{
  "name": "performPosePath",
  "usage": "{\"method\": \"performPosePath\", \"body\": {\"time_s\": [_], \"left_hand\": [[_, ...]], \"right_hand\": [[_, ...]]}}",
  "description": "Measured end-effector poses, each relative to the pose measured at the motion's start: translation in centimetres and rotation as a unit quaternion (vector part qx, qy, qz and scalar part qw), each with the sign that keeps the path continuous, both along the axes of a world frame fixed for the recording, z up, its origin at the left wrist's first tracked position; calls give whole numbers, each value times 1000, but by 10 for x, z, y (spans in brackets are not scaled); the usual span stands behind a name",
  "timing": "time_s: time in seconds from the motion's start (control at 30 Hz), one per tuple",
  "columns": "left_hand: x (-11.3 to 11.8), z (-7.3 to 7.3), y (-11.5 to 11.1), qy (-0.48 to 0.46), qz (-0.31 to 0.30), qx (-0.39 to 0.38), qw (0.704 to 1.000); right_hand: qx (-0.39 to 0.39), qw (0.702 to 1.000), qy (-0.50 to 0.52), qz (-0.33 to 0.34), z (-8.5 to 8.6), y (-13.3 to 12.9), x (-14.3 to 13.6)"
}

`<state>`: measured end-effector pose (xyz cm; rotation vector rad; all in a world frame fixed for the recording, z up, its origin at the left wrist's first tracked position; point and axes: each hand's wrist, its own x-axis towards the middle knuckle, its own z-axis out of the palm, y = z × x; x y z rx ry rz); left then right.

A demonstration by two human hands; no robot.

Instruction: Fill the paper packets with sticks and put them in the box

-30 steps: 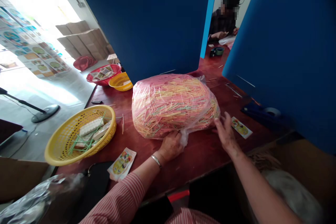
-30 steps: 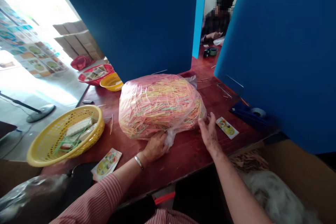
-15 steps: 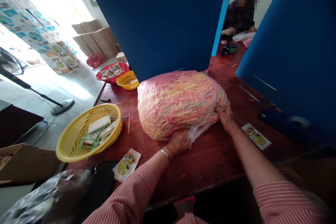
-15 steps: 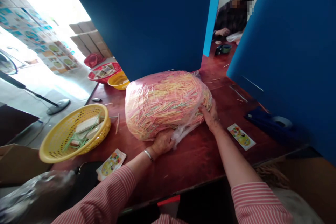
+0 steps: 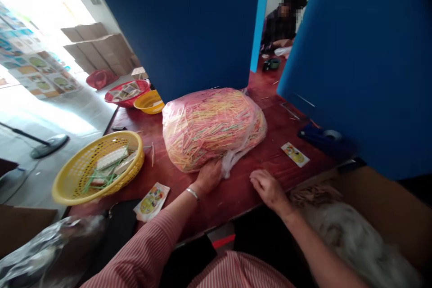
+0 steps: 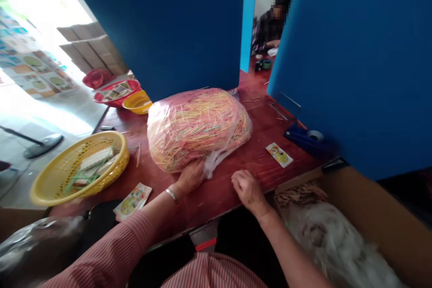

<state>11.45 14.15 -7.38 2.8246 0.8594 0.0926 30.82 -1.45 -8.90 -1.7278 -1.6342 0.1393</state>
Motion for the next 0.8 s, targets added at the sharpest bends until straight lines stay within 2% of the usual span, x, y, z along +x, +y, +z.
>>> {"method": "performPosePath", "body": {"time_s": [0.07, 0.1, 0.23, 0.33, 0.43, 0.53, 0.63, 0.7, 0.8], "left_hand": [[-4, 4, -4, 31, 5, 10, 999], [-5, 6, -4, 44, 5, 13, 999], [-7, 10, 1, 58, 0, 8, 998], [-6, 3, -2, 52, -1, 9, 999], [-5, -7, -14, 27, 23, 93, 995], [-6, -12, -28, -1, 26, 152, 988], [-10, -13, -35, -14, -50, 120, 991], [-12, -15, -32, -18, -87, 79, 993], [-14, -16, -23, -27, -100, 38, 994]], "right_hand": [[-4, 1000, -11, 7, 0, -15, -4], [3, 1000, -15, -14, 0, -22, 1], [14, 990, -43, -136, 6, -46, 49], [-20, 977, -72, -199, 12, -73, 72], [-56, 974, -64, -208, 13, -104, 56], [-103, 980, -43, -167, 4, -137, 21], [-145, 971, -54, -180, -6, -184, 7], [-157, 957, -73, -233, -5, -226, 20], [-147, 926, -101, -333, 12, -285, 53]]}}
